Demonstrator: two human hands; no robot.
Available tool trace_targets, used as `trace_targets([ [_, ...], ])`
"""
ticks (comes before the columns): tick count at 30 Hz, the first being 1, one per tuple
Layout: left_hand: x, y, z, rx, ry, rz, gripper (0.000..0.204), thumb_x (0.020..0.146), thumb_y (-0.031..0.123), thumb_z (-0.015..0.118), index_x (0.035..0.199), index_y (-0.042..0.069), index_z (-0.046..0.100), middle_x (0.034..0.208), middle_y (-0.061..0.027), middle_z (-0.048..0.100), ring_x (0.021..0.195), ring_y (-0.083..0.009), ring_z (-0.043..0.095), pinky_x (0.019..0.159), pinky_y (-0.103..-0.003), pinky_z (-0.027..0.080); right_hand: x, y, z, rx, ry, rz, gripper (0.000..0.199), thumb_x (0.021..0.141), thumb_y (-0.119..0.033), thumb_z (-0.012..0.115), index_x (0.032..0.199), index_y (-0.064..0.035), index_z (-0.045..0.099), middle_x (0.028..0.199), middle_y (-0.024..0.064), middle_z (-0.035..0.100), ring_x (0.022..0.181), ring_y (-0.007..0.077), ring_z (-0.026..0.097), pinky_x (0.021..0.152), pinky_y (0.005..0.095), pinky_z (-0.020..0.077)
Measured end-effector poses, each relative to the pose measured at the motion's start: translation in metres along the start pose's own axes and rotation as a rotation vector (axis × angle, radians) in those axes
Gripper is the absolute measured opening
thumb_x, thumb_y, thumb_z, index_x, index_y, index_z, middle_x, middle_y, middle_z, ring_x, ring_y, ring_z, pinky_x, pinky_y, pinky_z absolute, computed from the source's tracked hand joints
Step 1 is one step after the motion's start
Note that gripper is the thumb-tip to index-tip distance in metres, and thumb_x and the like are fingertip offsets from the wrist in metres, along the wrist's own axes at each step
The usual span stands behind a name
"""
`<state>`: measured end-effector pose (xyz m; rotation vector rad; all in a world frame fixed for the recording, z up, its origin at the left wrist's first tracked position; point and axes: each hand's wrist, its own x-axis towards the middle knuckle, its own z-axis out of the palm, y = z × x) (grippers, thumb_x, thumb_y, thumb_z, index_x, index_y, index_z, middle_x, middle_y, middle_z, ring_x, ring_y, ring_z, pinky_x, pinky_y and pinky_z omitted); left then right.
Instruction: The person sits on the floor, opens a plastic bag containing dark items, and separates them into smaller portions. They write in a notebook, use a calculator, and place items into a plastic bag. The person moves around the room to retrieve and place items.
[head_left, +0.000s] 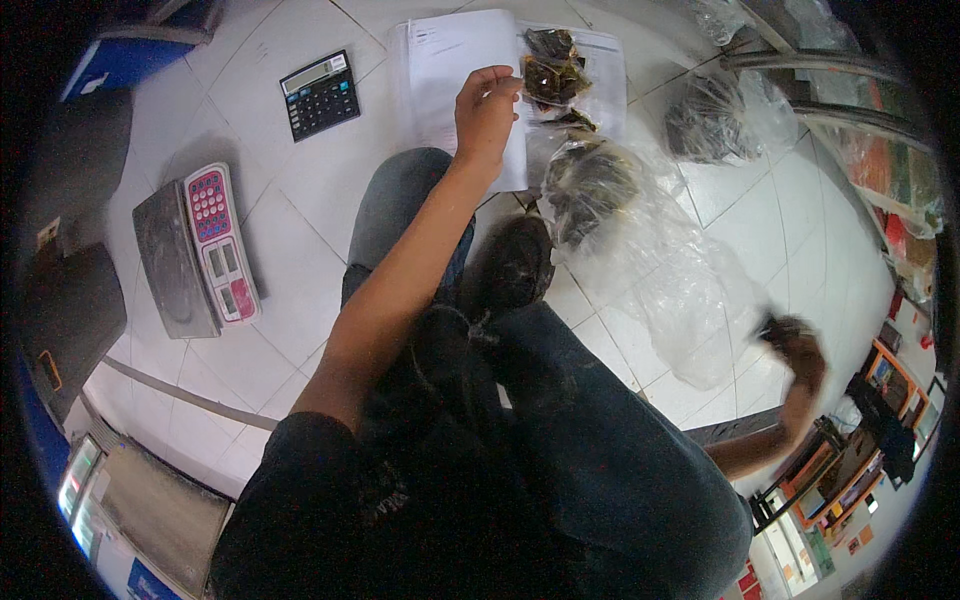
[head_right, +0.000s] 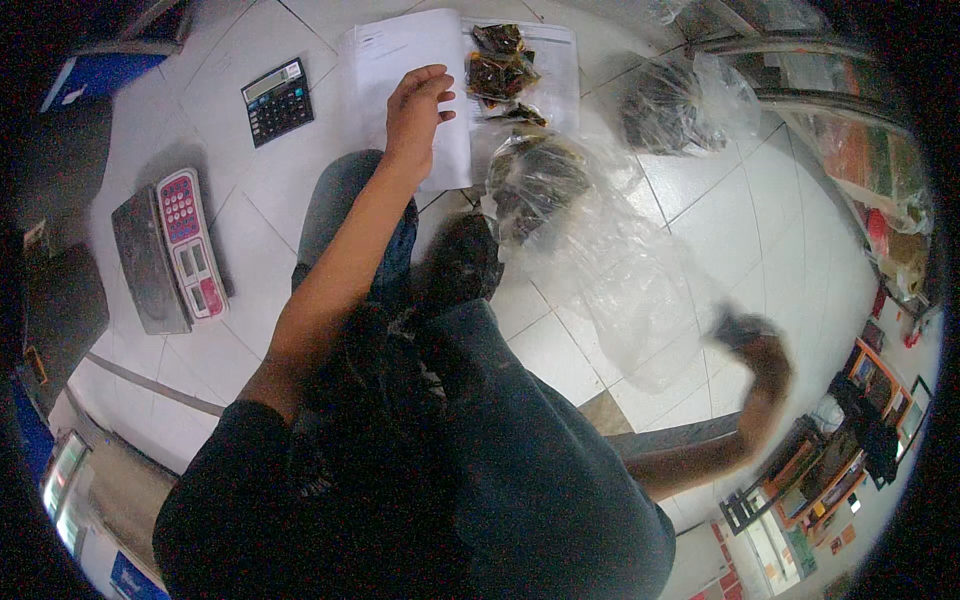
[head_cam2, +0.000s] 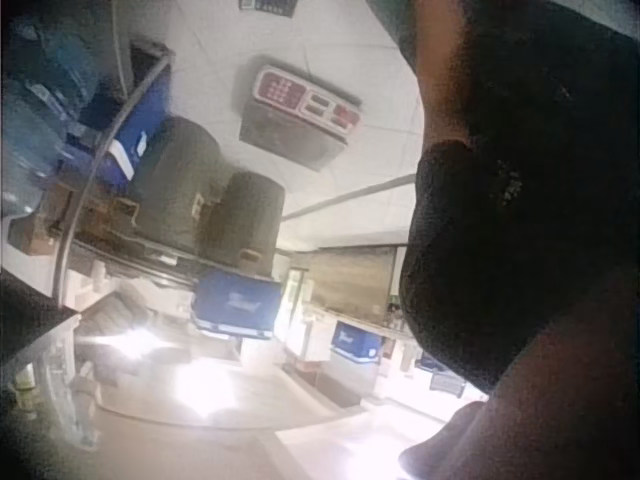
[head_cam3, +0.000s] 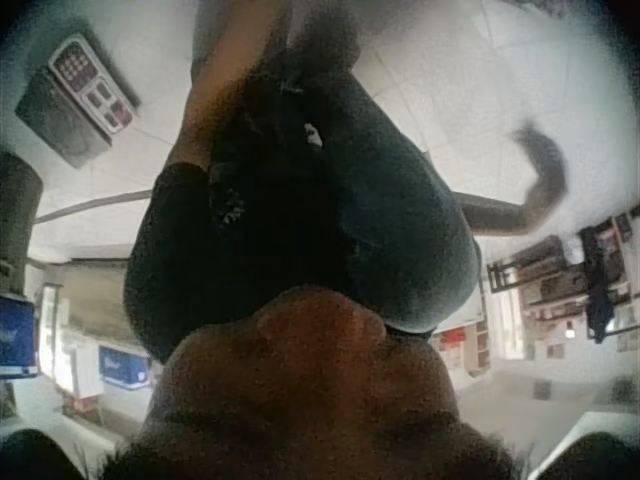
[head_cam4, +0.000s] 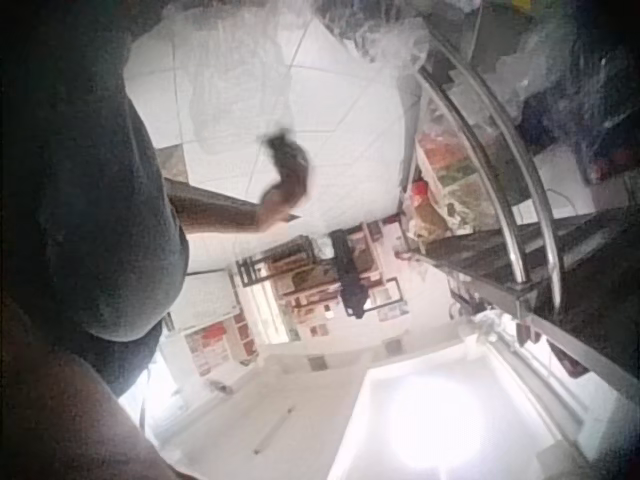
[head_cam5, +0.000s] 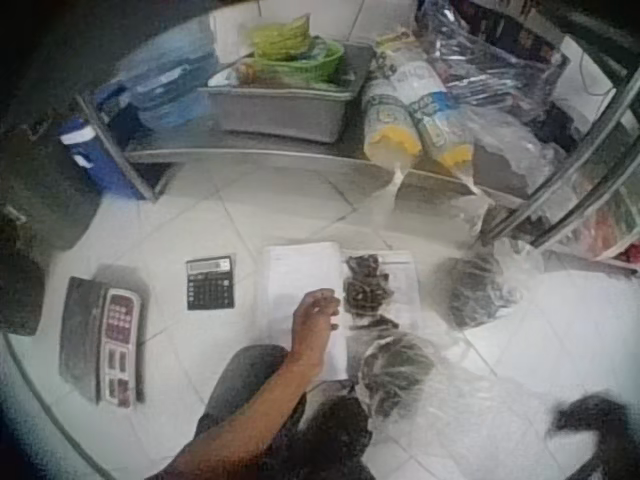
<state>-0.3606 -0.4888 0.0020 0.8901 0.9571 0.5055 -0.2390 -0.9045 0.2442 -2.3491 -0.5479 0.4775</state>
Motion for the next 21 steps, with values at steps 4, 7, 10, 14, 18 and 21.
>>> trace_targets([
  [4,0.001,-0.001,0.003,-0.022,0.007,0.007,0.023,0.083,0.014,0.064,0.105,0.009,0.061,0.096,-0.0024,0.060,0.084,-0.0131,0.057,0.069,-0.030,0.047,0.022,-0.081,0.028,-0.090,0.580,-0.300,0.036,0.104,-0.018,0.042,0.129,0.0043,0.055,0.125,0.0159,0.061,0.110,0.0237,0.062,0.085,0.0357,0.0559],
  [7,0.002,-0.003,0.005,-0.018,-0.012,0.007,0.023,0.083,0.014,0.065,0.105,0.009,0.061,0.094,-0.0022,0.060,0.084,-0.0134,0.057,0.069,-0.030,0.047,0.073,-0.090,0.095,-0.314,0.391,-0.713,0.032,0.097,-0.006,0.051,0.127,0.0002,0.059,0.130,0.0183,0.060,0.116,0.0294,0.060,0.100,0.0415,0.0484],
  [10,0.004,0.000,-0.006,-0.006,0.053,0.001,0.023,0.083,0.014,0.065,0.105,0.009,0.061,0.093,-0.0020,0.061,0.084,-0.0134,0.058,0.069,-0.030,0.048,0.074,-0.120,0.186,-0.503,0.084,-0.480,0.048,0.088,-0.008,0.065,0.134,-0.0180,0.056,0.129,0.0099,0.062,0.119,0.0312,0.059,0.105,0.0390,0.0434],
  [14,0.005,-0.002,-0.006,-0.031,0.038,-0.004,0.024,0.084,0.014,0.065,0.107,0.007,0.062,0.096,-0.0030,0.062,0.085,-0.0145,0.059,0.070,-0.031,0.049,0.037,-0.068,0.132,-0.165,0.252,-0.292,0.025,0.091,-0.012,0.060,0.114,-0.0032,0.064,0.119,0.0129,0.066,0.111,0.0232,0.062,0.097,0.0361,0.0476],
  [18,0.005,-0.004,0.001,-0.016,-0.006,-0.017,0.027,0.085,0.013,0.064,0.111,0.006,0.063,0.102,-0.0047,0.064,0.088,-0.0163,0.060,0.072,-0.032,0.051,-0.031,0.031,0.008,0.063,0.125,0.238,0.020,0.094,-0.012,0.050,0.096,0.0019,0.065,0.103,0.0128,0.070,0.097,0.0206,0.066,0.083,0.0337,0.0530],
  [21,0.000,-0.002,0.000,0.001,-0.030,-0.006,0.027,0.086,0.015,0.064,0.111,0.006,0.063,0.103,-0.0048,0.063,0.090,-0.0167,0.060,0.073,-0.032,0.050,-0.043,0.068,0.037,0.300,-0.456,0.389,0.028,0.098,-0.018,0.051,0.107,0.0056,0.063,0.110,0.0164,0.068,0.105,0.0227,0.065,0.090,0.0369,0.0525],
])
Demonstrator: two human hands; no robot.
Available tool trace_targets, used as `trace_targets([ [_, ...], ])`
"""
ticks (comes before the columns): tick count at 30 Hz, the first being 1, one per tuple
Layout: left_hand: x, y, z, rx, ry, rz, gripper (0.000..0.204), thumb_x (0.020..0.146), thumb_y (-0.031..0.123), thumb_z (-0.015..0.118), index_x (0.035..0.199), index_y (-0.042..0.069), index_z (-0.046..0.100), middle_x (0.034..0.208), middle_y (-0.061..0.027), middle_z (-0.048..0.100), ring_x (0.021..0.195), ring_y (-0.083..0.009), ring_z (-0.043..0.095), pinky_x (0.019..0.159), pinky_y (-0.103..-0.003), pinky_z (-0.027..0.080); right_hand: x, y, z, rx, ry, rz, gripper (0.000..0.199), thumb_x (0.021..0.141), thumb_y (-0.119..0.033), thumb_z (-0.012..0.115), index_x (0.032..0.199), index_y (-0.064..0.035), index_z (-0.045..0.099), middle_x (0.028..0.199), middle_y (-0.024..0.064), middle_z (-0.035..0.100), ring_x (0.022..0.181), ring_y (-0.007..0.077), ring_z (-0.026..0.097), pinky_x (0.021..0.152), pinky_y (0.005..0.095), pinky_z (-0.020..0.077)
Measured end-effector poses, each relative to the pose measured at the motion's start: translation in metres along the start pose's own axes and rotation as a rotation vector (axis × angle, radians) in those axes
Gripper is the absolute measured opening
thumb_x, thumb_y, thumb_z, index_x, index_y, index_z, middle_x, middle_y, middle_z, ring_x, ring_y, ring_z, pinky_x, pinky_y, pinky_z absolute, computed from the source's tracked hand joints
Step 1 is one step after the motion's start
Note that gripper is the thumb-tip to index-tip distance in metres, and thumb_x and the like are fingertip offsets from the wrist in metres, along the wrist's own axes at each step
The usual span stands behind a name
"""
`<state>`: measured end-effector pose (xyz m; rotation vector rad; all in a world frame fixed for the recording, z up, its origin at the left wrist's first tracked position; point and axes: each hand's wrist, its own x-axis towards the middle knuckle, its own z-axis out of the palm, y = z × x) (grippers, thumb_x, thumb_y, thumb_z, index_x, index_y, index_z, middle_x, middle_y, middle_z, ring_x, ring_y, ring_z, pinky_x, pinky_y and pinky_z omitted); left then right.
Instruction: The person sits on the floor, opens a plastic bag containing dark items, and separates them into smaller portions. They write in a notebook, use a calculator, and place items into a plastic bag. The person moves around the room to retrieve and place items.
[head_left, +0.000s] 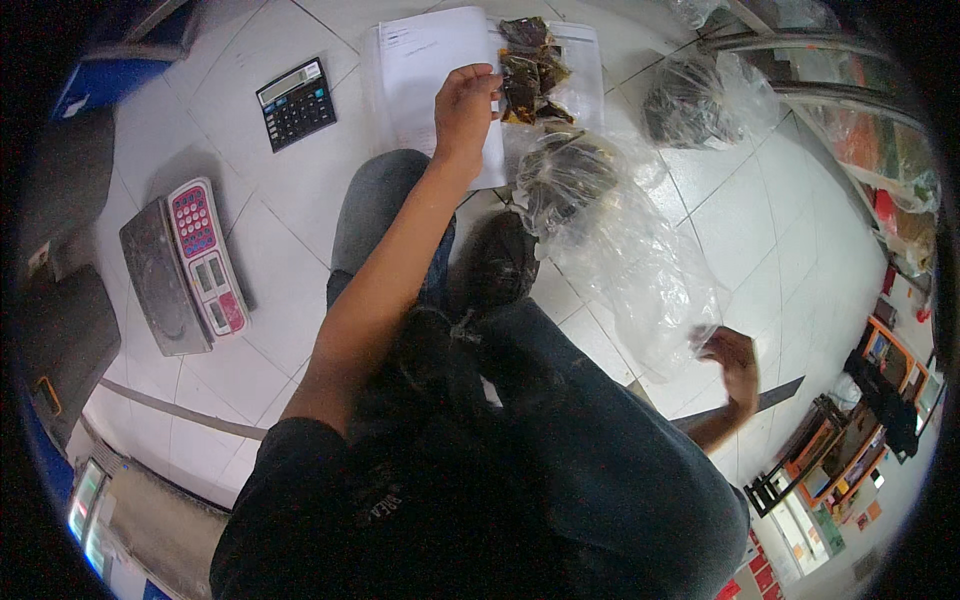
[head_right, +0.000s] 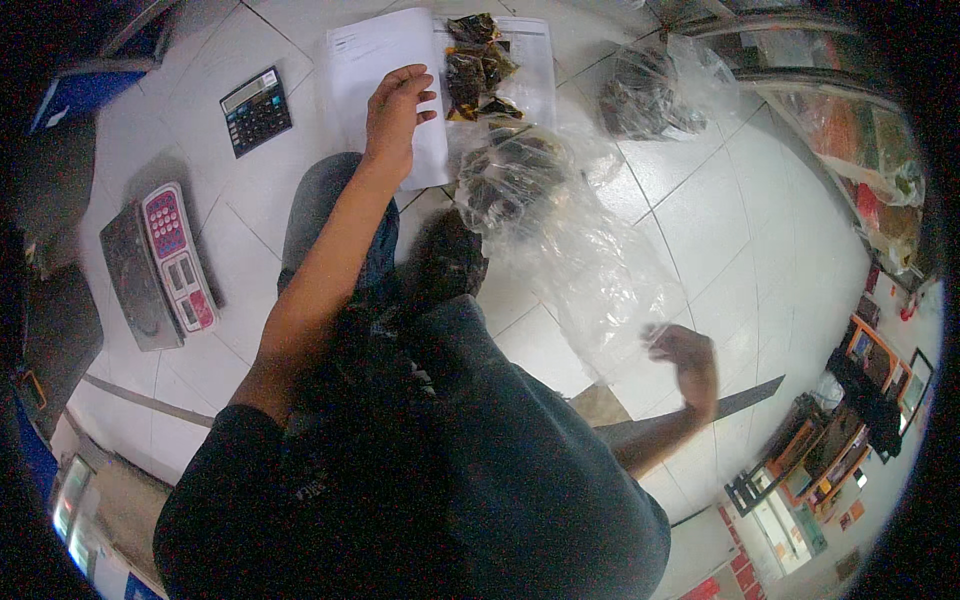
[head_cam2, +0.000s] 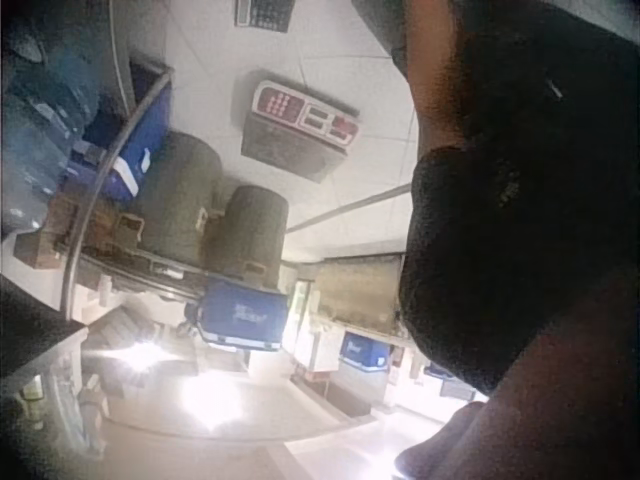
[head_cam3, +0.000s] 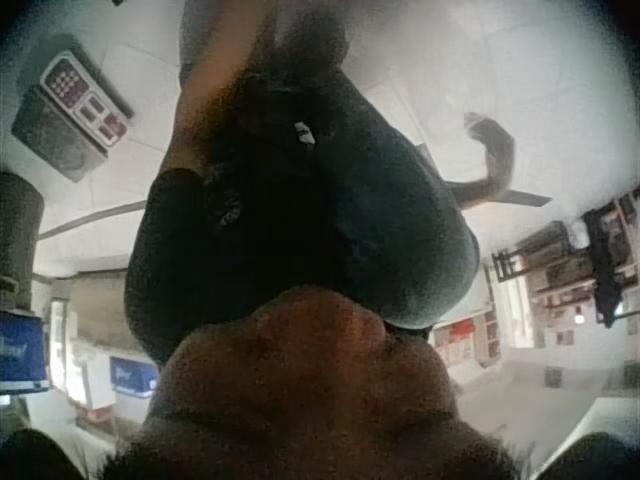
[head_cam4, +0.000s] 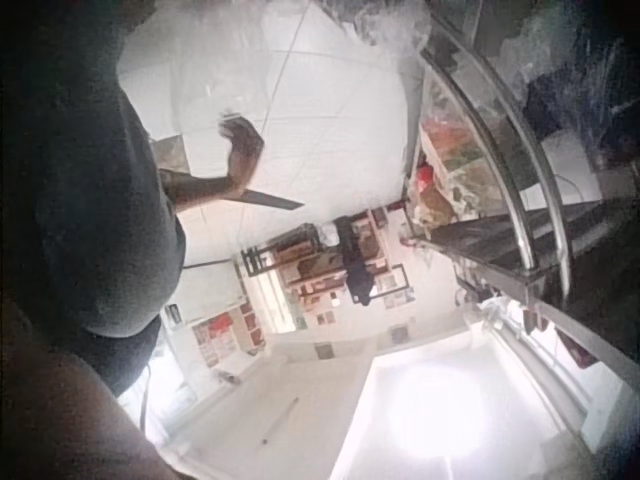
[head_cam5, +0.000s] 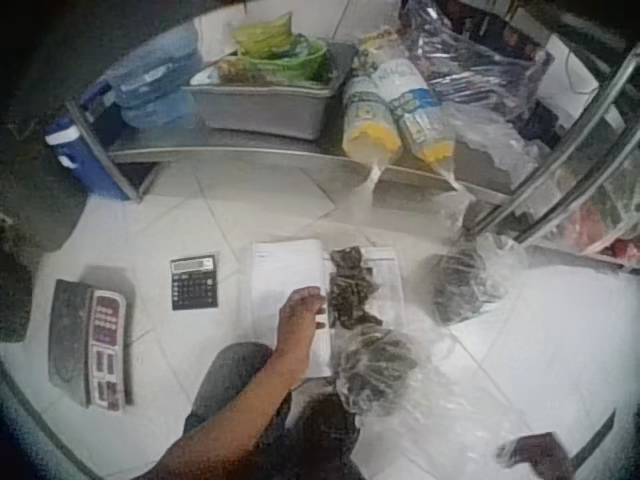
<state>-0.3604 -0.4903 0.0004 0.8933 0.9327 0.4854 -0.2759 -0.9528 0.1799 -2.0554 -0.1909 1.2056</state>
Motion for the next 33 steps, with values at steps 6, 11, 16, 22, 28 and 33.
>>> trace_targets([
  [6,-0.002,-0.001,0.010,0.022,-0.069,-0.025,0.023,0.086,0.016,0.063,0.107,0.007,0.061,0.097,-0.0030,0.063,0.086,-0.0143,0.058,0.073,-0.032,0.047,0.145,-0.045,0.140,0.054,-0.059,-0.455,0.043,0.097,-0.022,0.057,0.135,-0.0005,0.053,0.135,0.0136,0.058,0.124,0.0234,0.055,0.105,0.0366,0.0438],
  [11,0.001,0.001,-0.003,0.047,-0.023,-0.037,0.021,0.086,0.017,0.064,0.105,0.009,0.062,0.097,-0.0025,0.063,0.085,-0.0142,0.058,0.073,-0.031,0.047,0.232,-0.032,0.176,-0.888,0.176,-0.810,0.040,0.087,-0.018,0.062,0.126,-0.0096,0.061,0.135,0.0105,0.057,0.124,0.0302,0.053,0.103,0.0401,0.0454],
  [16,0.000,-0.002,0.004,0.058,-0.051,-0.019,0.021,0.085,0.016,0.064,0.104,0.008,0.062,0.095,-0.0026,0.064,0.085,-0.0142,0.059,0.072,-0.032,0.047,0.235,-0.032,0.197,-0.884,0.144,-0.709,0.039,0.089,-0.016,0.060,0.127,-0.0100,0.061,0.136,0.0131,0.055,0.131,0.0316,0.047,0.112,0.0414,0.0354],
  [22,0.001,0.001,-0.007,0.067,0.001,-0.014,0.025,0.087,0.016,0.063,0.109,0.006,0.063,0.101,-0.0041,0.064,0.089,-0.0157,0.060,0.074,-0.032,0.049,0.162,-0.024,0.166,-0.390,0.147,-0.518,0.034,0.094,-0.024,0.061,0.124,-0.0074,0.061,0.130,0.0153,0.058,0.125,0.0309,0.050,0.108,0.0405,0.0374],
  [28,0.002,0.002,-0.006,0.030,0.019,-0.017,0.024,0.085,0.017,0.064,0.107,0.007,0.062,0.098,-0.0036,0.064,0.087,-0.0154,0.060,0.072,-0.032,0.048,0.042,0.047,0.049,0.476,-0.035,-0.280,0.051,0.099,-0.030,0.057,0.137,0.0015,0.046,0.134,0.0175,0.055,0.126,0.0256,0.051,0.105,0.0402,0.0422],
  [33,0.002,0.000,0.001,0.019,-0.009,-0.021,0.024,0.084,0.017,0.064,0.106,0.007,0.062,0.097,-0.0038,0.064,0.087,-0.0155,0.060,0.072,-0.031,0.048,-0.039,0.026,-0.063,-0.089,0.242,0.033,0.042,0.094,-0.020,0.057,0.129,0.0029,0.054,0.126,0.0120,0.059,0.114,0.0217,0.056,0.098,0.0355,0.0451],
])
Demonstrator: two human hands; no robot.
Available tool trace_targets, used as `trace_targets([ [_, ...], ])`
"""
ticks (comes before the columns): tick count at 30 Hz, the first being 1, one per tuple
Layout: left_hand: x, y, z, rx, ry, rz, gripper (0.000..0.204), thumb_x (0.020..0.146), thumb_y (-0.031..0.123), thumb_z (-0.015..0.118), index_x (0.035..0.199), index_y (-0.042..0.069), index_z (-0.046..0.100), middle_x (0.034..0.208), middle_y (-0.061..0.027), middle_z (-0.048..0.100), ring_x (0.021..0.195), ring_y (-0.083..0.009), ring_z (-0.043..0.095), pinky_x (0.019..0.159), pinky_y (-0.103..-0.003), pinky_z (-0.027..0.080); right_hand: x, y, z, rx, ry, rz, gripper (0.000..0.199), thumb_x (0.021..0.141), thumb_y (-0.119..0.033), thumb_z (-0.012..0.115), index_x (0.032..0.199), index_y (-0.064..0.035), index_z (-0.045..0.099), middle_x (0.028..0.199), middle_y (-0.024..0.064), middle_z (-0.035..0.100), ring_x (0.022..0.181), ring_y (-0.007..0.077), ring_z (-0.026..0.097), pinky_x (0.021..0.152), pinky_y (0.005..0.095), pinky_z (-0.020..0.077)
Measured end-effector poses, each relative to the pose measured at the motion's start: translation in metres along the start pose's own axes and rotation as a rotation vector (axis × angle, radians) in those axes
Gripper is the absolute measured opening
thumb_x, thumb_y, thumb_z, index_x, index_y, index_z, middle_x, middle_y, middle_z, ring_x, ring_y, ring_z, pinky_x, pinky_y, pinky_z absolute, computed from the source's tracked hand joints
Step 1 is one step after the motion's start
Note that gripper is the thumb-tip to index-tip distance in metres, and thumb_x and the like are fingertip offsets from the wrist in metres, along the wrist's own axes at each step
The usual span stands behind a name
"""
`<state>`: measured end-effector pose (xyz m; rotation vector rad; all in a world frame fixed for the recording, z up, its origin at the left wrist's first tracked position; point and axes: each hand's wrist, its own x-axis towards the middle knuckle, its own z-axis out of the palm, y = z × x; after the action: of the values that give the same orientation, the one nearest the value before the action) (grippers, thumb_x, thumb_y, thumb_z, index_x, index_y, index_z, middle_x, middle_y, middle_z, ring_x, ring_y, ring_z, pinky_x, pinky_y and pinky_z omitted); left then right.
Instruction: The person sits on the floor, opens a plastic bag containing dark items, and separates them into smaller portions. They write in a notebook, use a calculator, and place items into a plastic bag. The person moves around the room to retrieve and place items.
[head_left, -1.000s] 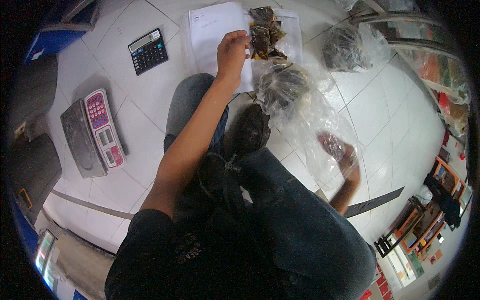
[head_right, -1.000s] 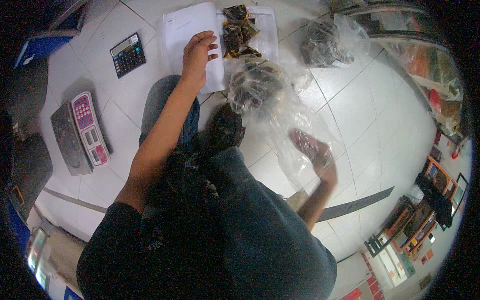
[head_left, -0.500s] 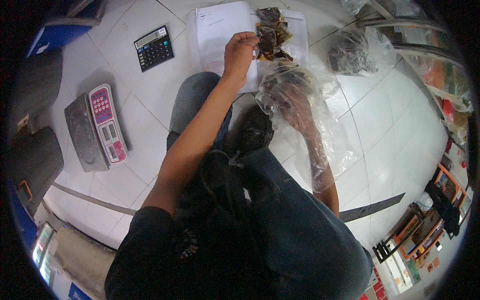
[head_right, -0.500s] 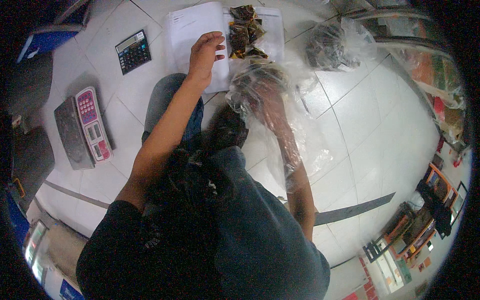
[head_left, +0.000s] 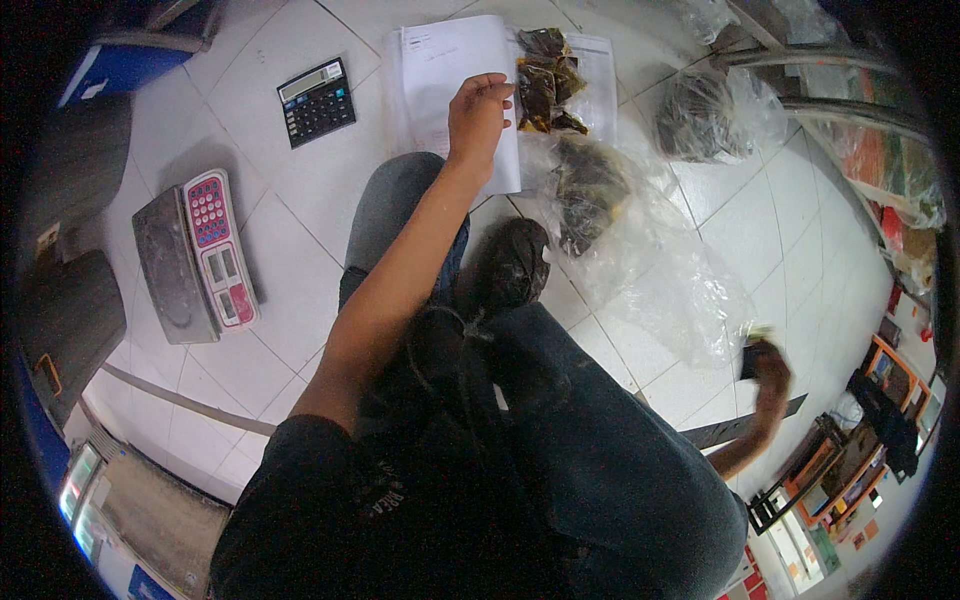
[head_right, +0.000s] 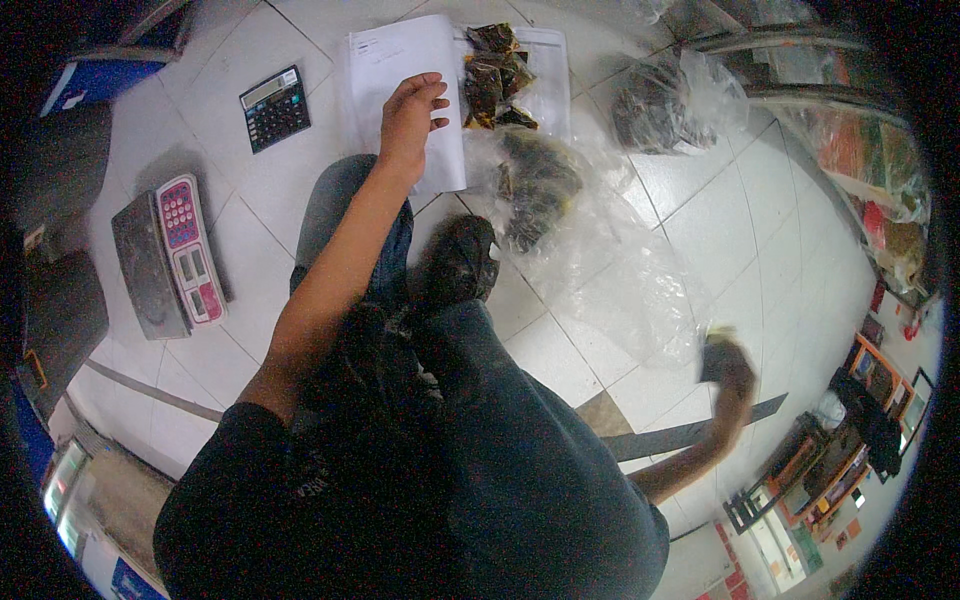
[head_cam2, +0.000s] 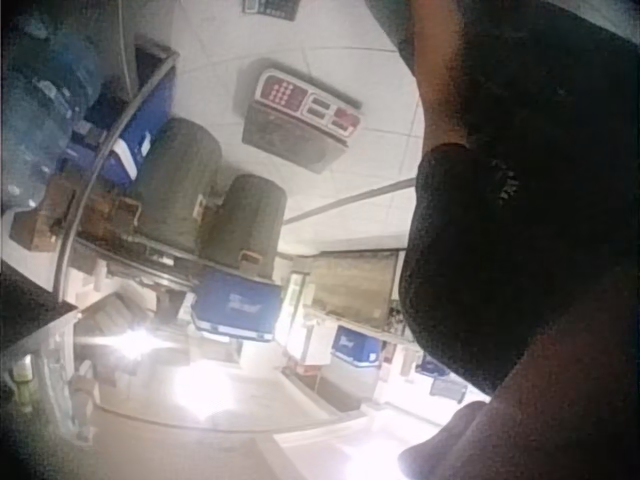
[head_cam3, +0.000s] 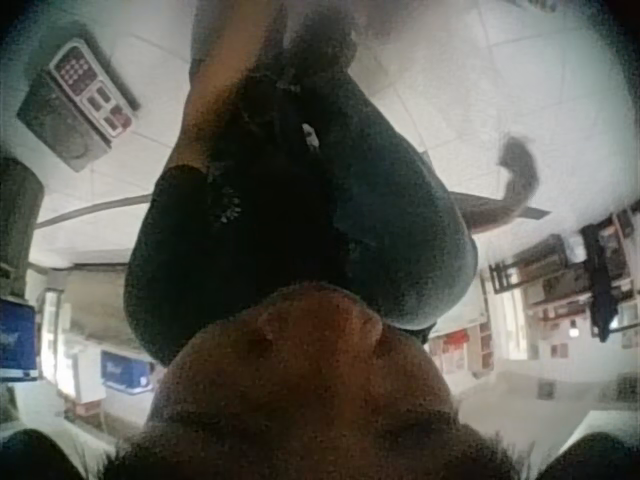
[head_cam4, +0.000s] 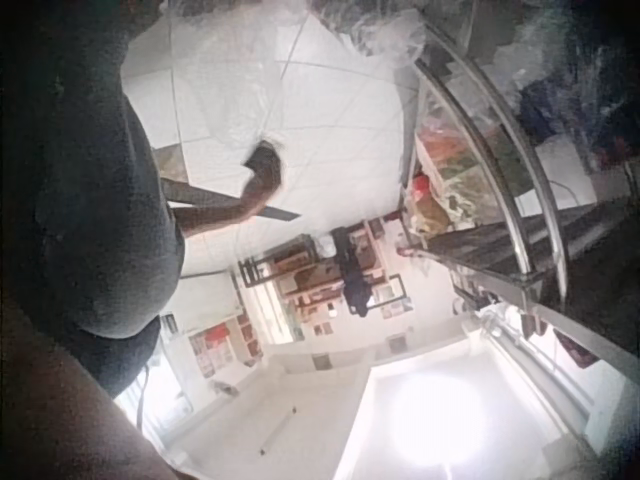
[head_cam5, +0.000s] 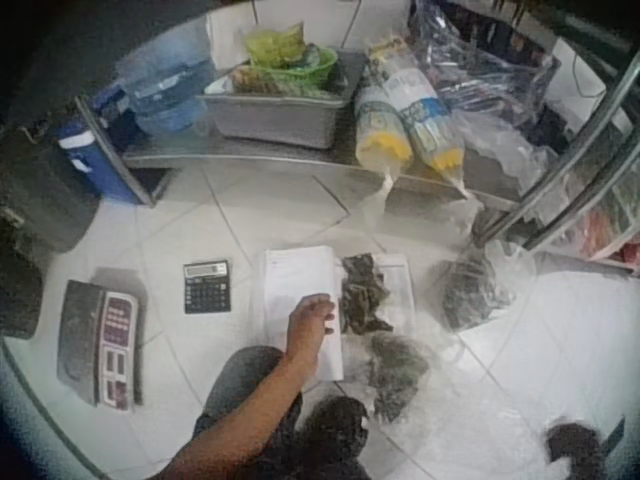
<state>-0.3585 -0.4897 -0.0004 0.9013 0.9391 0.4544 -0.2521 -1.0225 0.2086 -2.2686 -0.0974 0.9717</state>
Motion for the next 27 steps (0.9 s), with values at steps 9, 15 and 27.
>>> trace_targets([
  [9,0.004,0.002,-0.009,0.003,0.026,0.019,0.026,0.086,0.016,0.063,0.110,0.006,0.063,0.103,-0.0051,0.063,0.089,-0.0171,0.061,0.073,-0.032,0.050,0.132,-0.210,0.156,-0.286,0.276,-0.756,0.038,0.100,-0.025,0.052,0.133,-0.0060,0.055,0.128,0.0138,0.061,0.112,0.0213,0.061,0.092,0.0366,0.0525],
  [15,0.006,0.003,0.001,-0.039,0.031,-0.009,0.021,0.085,0.013,0.062,0.105,0.008,0.063,0.095,-0.0037,0.064,0.086,-0.0155,0.059,0.070,-0.031,0.048,0.199,-0.206,0.293,-0.663,0.310,-1.133,0.051,0.083,0.008,0.054,0.129,-0.0117,0.058,0.134,0.0119,0.058,0.123,0.0328,0.055,0.104,0.0430,0.0434],
  [27,-0.001,0.000,0.005,-0.050,-0.033,-0.005,0.019,0.087,0.014,0.062,0.105,0.007,0.063,0.096,-0.0031,0.064,0.085,-0.0144,0.059,0.070,-0.030,0.049,0.056,0.082,0.058,-0.011,0.526,-0.076,0.023,0.090,-0.010,0.055,0.105,0.0008,0.069,0.097,0.0102,0.070,0.086,0.0168,0.064,0.077,0.0307,0.0524],
])
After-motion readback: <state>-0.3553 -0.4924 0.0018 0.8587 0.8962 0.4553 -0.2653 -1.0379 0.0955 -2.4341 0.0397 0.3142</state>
